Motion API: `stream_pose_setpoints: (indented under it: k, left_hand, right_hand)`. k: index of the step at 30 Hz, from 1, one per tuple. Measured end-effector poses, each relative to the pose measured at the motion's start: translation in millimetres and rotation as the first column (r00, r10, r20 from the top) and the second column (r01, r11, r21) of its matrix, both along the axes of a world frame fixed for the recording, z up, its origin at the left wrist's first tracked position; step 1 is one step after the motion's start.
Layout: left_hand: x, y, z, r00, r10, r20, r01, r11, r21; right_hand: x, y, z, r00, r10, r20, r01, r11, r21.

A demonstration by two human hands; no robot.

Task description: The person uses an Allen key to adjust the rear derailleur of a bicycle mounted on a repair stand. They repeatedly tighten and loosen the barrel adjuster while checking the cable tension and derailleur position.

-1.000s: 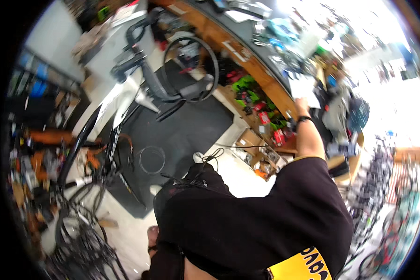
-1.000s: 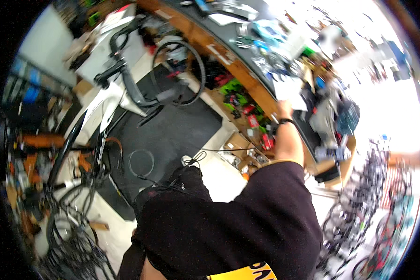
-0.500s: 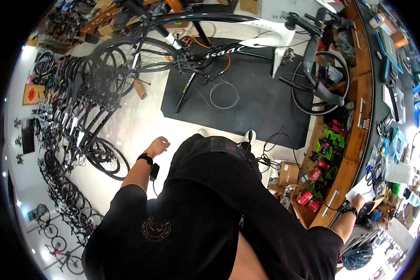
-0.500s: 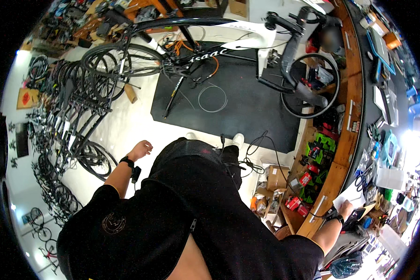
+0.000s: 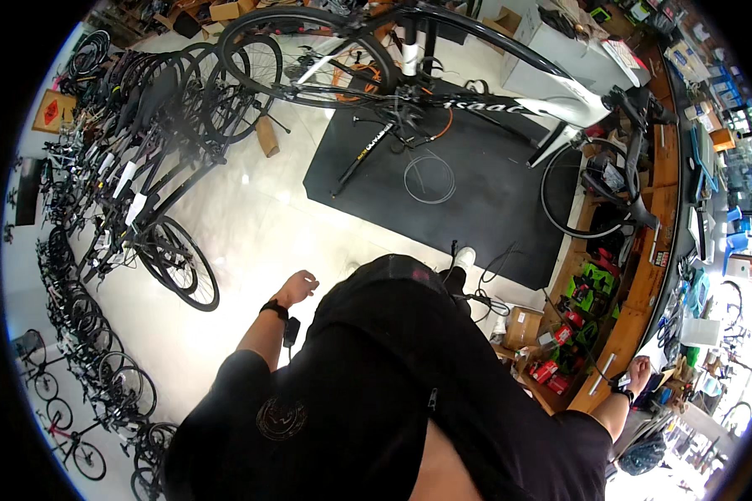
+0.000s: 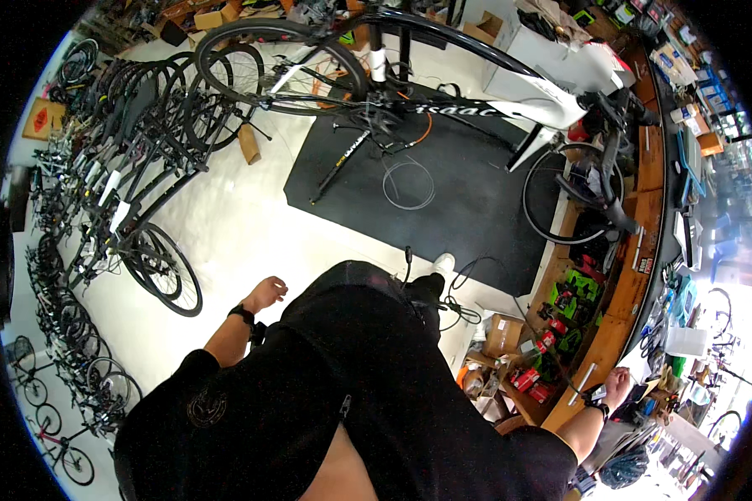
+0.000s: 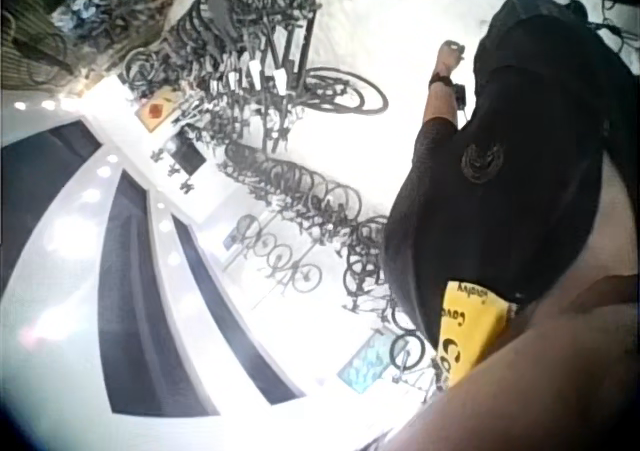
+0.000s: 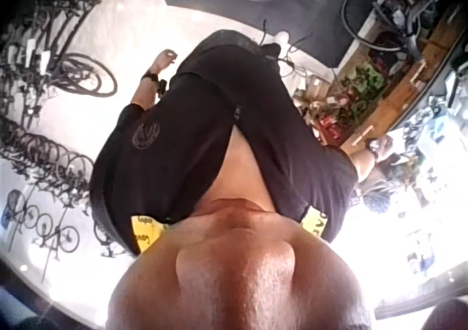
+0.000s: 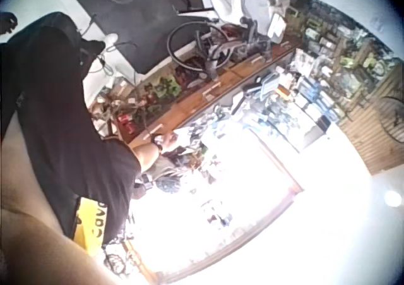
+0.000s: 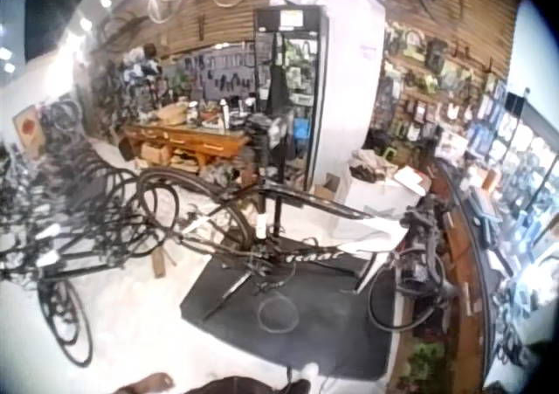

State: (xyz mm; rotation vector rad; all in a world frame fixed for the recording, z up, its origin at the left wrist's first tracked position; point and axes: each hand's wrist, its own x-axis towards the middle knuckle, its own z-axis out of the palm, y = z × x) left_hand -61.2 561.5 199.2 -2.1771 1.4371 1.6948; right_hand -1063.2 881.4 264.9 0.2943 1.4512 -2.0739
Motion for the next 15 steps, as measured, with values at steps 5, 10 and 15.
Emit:
stream_pose_setpoints:
  k: [5, 10, 15]
  left_hand:
    - [111, 12, -39, 0.984, 0.150, -0.092, -0.161, 0.979, -0.124]
    - [188, 23, -7, 0.951, 0.276, -0.137, -0.296, 0.942, -0.158]
    - [201, 44, 39, 0.866, 0.367, -0.339, -0.401, 0.916, -0.032]
  right_hand:
    - [93, -27, 23, 0.909, 0.233, -0.345, -0.196, 0.971, 0.137]
    - [237, -196, 113, 0.840, 0.215, -0.497, -0.016, 0.927, 0.374]
    - [401, -363, 219, -0.089, 0.680, -0.728, 0.106, 0.733, 0.672]
